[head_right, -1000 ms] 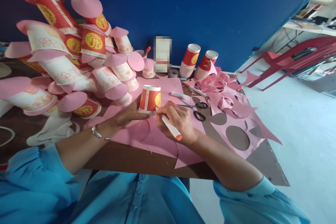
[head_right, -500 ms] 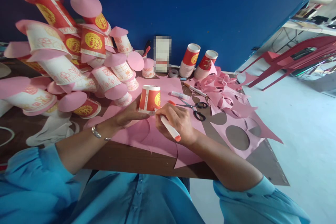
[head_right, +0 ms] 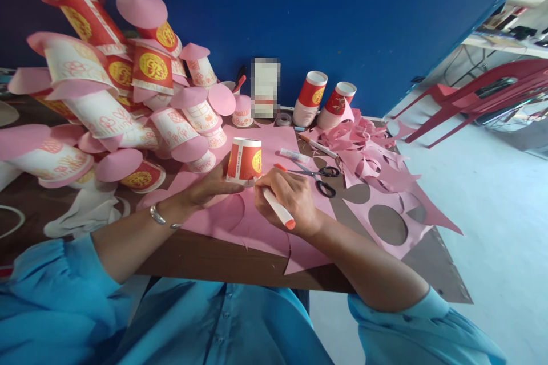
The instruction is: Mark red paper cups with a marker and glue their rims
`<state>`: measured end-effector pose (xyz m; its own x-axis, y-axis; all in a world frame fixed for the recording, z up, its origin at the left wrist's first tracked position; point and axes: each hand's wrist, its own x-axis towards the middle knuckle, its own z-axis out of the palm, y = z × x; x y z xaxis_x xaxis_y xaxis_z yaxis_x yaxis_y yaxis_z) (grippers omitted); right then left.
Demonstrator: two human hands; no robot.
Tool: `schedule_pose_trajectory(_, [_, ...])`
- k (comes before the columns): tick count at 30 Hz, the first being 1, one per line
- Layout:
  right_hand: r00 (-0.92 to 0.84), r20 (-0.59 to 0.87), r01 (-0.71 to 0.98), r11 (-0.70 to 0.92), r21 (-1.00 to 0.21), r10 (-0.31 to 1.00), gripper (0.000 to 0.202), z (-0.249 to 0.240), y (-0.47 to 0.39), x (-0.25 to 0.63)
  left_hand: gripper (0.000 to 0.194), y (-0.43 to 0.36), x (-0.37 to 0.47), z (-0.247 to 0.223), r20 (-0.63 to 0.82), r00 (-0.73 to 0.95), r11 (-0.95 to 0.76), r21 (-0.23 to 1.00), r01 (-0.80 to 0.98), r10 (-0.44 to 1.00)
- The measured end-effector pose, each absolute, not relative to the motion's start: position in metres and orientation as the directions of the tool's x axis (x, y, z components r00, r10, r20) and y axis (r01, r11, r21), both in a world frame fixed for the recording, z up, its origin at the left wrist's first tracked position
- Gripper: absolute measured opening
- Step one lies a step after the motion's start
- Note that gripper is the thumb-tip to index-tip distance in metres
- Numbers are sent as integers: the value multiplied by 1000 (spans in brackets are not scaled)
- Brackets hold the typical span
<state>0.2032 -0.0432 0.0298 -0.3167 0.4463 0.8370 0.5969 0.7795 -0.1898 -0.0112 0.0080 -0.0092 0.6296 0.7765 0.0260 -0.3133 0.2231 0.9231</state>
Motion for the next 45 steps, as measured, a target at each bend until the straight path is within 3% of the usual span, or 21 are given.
schedule_pose_trajectory(21, [-342, 815, 562, 797, -221, 468, 19, 29, -46, 202, 85, 9, -11, -12, 67, 584, 102, 963, -251, 809])
schedule_pose_trajectory(32, [-318, 836, 541, 809, -227, 447, 22, 33, -47, 204, 90, 8, -11, -6, 42, 597, 128, 962, -239, 801])
schedule_pose_trajectory(40, [-185, 783, 537, 729, -426, 593, 2, 31, -44, 212, 66, 12, -10, -3, 89, 610, 211, 891, -403, 788])
schedule_pose_trajectory(45, [-201, 772, 551, 721, -419, 603, 3, 29, -42, 213, 77, 13, -8, -4, 108, 603, 216, 872, -439, 791])
